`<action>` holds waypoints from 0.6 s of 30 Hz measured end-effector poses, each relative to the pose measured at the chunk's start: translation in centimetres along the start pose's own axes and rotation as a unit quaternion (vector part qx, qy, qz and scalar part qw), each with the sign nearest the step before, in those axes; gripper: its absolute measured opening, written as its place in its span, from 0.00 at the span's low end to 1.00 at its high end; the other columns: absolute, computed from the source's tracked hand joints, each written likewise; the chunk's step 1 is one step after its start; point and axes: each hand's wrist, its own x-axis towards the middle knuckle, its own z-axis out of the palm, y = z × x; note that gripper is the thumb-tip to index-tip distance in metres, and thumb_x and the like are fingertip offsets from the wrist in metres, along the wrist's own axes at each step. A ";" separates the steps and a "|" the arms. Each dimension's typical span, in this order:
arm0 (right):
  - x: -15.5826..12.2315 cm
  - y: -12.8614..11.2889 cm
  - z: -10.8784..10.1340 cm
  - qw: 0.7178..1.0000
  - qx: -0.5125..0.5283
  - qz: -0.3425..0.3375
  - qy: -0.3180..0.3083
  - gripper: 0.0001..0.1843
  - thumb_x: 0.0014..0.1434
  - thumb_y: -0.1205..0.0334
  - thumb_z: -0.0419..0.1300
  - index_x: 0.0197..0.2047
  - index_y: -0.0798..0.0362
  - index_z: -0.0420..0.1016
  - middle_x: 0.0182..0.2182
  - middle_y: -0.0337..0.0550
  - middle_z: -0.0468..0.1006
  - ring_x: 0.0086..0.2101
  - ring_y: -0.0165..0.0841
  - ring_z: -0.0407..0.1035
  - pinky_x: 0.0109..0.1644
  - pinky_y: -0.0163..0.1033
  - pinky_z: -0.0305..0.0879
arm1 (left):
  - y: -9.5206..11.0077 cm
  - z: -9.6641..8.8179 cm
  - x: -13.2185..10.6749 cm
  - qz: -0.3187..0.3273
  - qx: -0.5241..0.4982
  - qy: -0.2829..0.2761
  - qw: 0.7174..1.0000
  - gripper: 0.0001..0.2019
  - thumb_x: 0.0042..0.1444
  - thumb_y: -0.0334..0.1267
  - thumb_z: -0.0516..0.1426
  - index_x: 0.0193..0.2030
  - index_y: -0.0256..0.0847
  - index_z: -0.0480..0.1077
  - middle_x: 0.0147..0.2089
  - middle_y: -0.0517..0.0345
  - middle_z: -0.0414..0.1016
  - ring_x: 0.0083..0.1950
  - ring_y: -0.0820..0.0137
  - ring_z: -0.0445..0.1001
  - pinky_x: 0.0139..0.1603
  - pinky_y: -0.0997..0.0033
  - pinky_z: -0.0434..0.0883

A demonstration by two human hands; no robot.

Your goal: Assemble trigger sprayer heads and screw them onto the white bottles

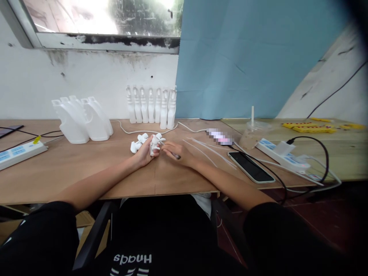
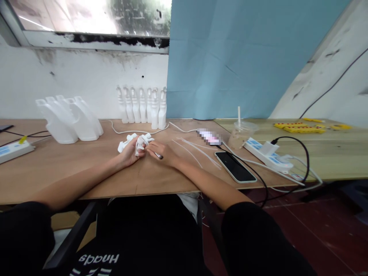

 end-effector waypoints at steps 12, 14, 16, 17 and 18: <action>-0.7 1.3 -2.2 0.983 -0.110 0.119 0.083 0.17 0.65 0.64 0.49 0.23 0.52 0.65 0.20 0.38 0.66 0.23 0.30 0.60 0.32 0.36 0.54 | 2.1 -0.3 -1.0 0.219 0.475 0.038 0.851 0.20 0.50 0.40 0.63 0.50 0.40 0.69 0.42 0.55 0.73 0.41 0.66 0.71 0.40 0.73 0.67; -0.8 1.5 -2.3 0.980 -0.113 0.141 0.089 0.18 0.64 0.64 0.50 0.22 0.52 0.63 0.19 0.37 0.65 0.23 0.29 0.58 0.31 0.36 0.53 | 2.7 -0.6 -1.1 0.235 0.543 0.048 0.805 0.18 0.49 0.39 0.63 0.48 0.41 0.72 0.41 0.55 0.74 0.43 0.64 0.71 0.41 0.74 0.66; -0.9 1.7 -2.2 0.977 -0.113 0.157 0.092 0.18 0.64 0.63 0.50 0.21 0.52 0.62 0.18 0.36 0.64 0.22 0.28 0.58 0.30 0.35 0.52 | 3.1 -0.8 -1.2 0.225 0.600 0.045 0.767 0.15 0.49 0.39 0.61 0.46 0.41 0.74 0.38 0.54 0.75 0.44 0.60 0.71 0.42 0.71 0.65; -0.9 1.8 -2.1 0.976 -0.113 0.161 0.093 0.19 0.63 0.63 0.50 0.20 0.52 0.61 0.18 0.36 0.63 0.22 0.28 0.57 0.30 0.35 0.51 | 3.2 -0.9 -1.1 0.216 0.637 0.040 0.739 0.14 0.50 0.39 0.60 0.45 0.41 0.75 0.36 0.53 0.75 0.44 0.58 0.71 0.43 0.69 0.65; -0.9 1.9 -2.1 0.976 -0.113 0.164 0.093 0.19 0.63 0.63 0.50 0.20 0.52 0.61 0.17 0.36 0.62 0.22 0.27 0.56 0.29 0.35 0.51 | 3.3 -1.1 -1.0 0.208 0.679 0.037 0.703 0.13 0.51 0.40 0.59 0.43 0.40 0.75 0.34 0.52 0.74 0.43 0.56 0.71 0.45 0.66 0.65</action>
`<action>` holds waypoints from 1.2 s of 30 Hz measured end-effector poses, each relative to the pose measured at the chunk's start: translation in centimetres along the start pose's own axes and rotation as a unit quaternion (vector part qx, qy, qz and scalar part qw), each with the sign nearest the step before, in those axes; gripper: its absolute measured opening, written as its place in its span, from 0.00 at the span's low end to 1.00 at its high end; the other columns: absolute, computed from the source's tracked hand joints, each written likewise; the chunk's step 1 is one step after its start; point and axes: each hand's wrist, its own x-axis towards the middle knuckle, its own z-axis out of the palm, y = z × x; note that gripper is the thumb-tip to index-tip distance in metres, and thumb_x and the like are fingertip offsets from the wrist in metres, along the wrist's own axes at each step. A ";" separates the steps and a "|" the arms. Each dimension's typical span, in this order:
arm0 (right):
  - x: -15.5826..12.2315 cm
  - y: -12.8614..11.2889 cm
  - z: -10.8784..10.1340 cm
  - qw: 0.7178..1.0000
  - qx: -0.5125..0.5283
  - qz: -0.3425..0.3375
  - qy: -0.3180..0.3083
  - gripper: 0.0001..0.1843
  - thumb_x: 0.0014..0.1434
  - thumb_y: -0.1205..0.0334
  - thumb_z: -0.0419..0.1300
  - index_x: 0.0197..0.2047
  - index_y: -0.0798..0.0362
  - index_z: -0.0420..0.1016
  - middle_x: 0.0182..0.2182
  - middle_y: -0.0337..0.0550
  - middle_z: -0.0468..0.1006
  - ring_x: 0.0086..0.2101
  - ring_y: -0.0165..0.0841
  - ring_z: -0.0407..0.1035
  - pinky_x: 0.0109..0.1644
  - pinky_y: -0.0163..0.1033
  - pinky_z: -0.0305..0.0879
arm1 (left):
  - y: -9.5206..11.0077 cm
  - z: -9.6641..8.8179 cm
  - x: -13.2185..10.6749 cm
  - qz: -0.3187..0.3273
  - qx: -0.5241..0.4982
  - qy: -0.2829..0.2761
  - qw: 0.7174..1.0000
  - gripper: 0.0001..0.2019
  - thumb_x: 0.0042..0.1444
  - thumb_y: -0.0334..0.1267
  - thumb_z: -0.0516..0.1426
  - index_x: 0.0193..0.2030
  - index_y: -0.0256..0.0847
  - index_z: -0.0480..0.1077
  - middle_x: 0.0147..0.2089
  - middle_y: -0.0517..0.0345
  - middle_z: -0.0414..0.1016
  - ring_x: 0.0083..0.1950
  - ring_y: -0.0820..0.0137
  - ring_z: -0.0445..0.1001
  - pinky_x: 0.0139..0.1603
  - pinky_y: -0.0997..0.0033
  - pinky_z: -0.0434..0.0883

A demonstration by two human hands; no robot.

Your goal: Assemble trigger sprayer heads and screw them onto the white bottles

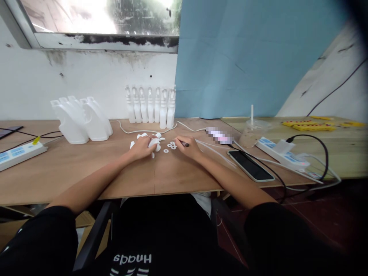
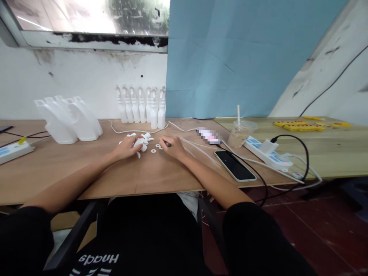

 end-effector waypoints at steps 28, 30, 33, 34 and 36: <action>-0.2 0.2 0.5 1.000 -0.014 0.012 -0.015 0.18 0.61 0.63 0.51 0.19 0.53 0.61 0.16 0.35 0.63 0.20 0.26 0.56 0.29 0.34 0.51 | -4.0 3.4 22.0 -0.219 0.020 0.092 0.971 0.46 0.45 0.37 0.65 0.68 0.26 0.48 0.64 0.29 0.60 0.63 0.48 0.64 0.57 0.59 0.66; -0.2 0.2 0.5 1.000 -0.017 0.012 -0.013 0.18 0.62 0.62 0.50 0.20 0.52 0.62 0.16 0.36 0.64 0.21 0.26 0.57 0.29 0.34 0.52 | -4.6 4.2 22.0 -0.233 0.021 0.072 0.970 0.45 0.43 0.36 0.66 0.66 0.26 0.53 0.59 0.29 0.66 0.59 0.46 0.69 0.53 0.57 0.69; -0.1 0.0 0.2 1.000 0.007 0.005 -0.001 0.18 0.63 0.60 0.50 0.23 0.52 0.67 0.20 0.38 0.69 0.24 0.28 0.61 0.33 0.35 0.56 | -4.9 4.8 21.0 -0.226 0.036 0.072 0.971 0.37 0.42 0.37 0.65 0.61 0.31 0.62 0.56 0.34 0.70 0.56 0.47 0.71 0.51 0.56 0.70; 0.0 -0.1 0.1 1.000 0.028 0.011 0.007 0.17 0.64 0.59 0.50 0.25 0.52 0.69 0.23 0.39 0.72 0.26 0.29 0.64 0.35 0.35 0.58 | -4.9 4.7 20.5 -0.219 0.044 0.082 0.971 0.35 0.43 0.38 0.64 0.60 0.32 0.64 0.57 0.35 0.70 0.57 0.48 0.71 0.53 0.56 0.69; 0.2 -0.3 -0.3 0.994 0.096 0.050 0.031 0.16 0.65 0.54 0.50 0.34 0.52 0.74 0.29 0.41 0.76 0.30 0.30 0.70 0.37 0.35 0.62 | -4.9 3.7 19.5 -0.211 0.061 0.106 0.970 0.33 0.45 0.42 0.63 0.60 0.33 0.65 0.59 0.37 0.69 0.60 0.48 0.68 0.56 0.56 0.67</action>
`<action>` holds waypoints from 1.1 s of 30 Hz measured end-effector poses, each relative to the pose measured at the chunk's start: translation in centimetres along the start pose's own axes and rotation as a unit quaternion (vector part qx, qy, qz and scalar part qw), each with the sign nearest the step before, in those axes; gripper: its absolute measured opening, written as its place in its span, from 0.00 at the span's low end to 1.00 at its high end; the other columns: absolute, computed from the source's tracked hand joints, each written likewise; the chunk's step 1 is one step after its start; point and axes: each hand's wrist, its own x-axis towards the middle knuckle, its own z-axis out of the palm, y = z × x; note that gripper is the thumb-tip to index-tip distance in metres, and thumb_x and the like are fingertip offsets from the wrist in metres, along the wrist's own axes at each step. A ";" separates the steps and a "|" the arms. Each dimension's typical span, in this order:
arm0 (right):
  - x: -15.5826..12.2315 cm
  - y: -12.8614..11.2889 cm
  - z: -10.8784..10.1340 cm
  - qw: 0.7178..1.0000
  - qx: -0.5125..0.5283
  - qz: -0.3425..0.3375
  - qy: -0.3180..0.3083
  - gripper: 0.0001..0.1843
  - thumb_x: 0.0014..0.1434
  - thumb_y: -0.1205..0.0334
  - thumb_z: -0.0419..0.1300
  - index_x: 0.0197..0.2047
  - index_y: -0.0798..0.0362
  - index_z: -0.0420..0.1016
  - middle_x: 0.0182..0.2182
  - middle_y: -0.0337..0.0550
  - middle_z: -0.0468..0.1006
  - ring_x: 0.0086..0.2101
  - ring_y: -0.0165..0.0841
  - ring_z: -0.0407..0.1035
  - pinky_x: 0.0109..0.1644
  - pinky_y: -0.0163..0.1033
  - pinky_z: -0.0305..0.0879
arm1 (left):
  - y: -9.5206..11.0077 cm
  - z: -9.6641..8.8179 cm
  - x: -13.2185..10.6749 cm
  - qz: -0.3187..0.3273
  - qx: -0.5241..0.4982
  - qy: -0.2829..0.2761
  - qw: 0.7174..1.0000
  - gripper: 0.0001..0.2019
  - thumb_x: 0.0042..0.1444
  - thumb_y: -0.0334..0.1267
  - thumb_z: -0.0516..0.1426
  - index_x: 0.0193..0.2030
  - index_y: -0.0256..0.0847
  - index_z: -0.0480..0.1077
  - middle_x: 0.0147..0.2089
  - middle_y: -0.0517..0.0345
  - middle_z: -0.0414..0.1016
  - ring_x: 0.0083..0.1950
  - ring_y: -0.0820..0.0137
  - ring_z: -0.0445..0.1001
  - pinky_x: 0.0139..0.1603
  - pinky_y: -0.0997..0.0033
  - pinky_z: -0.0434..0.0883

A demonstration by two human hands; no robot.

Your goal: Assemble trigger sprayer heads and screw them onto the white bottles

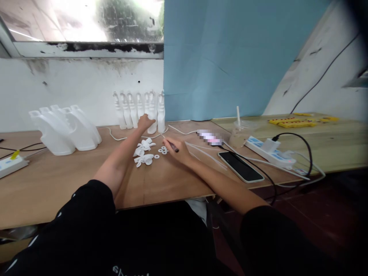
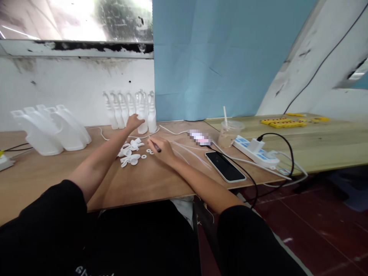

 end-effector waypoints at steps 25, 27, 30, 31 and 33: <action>1.5 0.8 -0.4 0.780 0.509 0.355 -0.084 0.12 0.54 0.57 0.66 0.37 0.55 0.72 0.28 0.44 0.79 0.25 0.29 0.71 0.28 0.34 0.71 | -5.1 -13.1 -16.1 0.489 0.246 0.164 0.821 0.19 0.62 0.36 0.52 0.60 0.51 0.63 0.55 0.50 0.72 0.58 0.57 0.68 0.57 0.52 0.60; 1.6 1.0 -0.2 0.790 0.499 0.353 -0.050 0.11 0.53 0.58 0.67 0.34 0.54 0.71 0.25 0.42 0.78 0.22 0.28 0.70 0.25 0.33 0.69 | -4.9 -13.4 -16.2 0.496 0.225 0.135 0.828 0.18 0.63 0.39 0.52 0.59 0.48 0.64 0.55 0.49 0.73 0.57 0.57 0.70 0.57 0.53 0.61; 1.6 0.9 -0.3 0.817 0.472 0.332 -0.014 0.13 0.50 0.55 0.68 0.32 0.54 0.71 0.22 0.40 0.75 0.20 0.28 0.68 0.22 0.32 0.66 | -4.5 -14.2 -16.4 0.490 0.197 0.107 0.842 0.17 0.63 0.45 0.53 0.57 0.44 0.66 0.54 0.48 0.75 0.55 0.58 0.72 0.56 0.54 0.63; 1.6 0.8 -0.4 0.829 0.460 0.317 -0.008 0.14 0.48 0.55 0.69 0.32 0.54 0.71 0.21 0.39 0.75 0.20 0.28 0.68 0.22 0.33 0.66 | -4.3 -14.5 -16.5 0.482 0.192 0.098 0.849 0.18 0.63 0.47 0.53 0.56 0.43 0.67 0.53 0.48 0.76 0.53 0.57 0.73 0.54 0.55 0.64; 1.6 0.4 -0.7 0.858 0.432 0.279 -0.003 0.16 0.47 0.54 0.70 0.33 0.53 0.71 0.21 0.38 0.75 0.21 0.29 0.68 0.24 0.34 0.67 | -4.0 -15.3 -16.7 0.452 0.182 0.067 0.871 0.22 0.61 0.53 0.55 0.56 0.42 0.69 0.48 0.48 0.78 0.48 0.57 0.75 0.49 0.57 0.66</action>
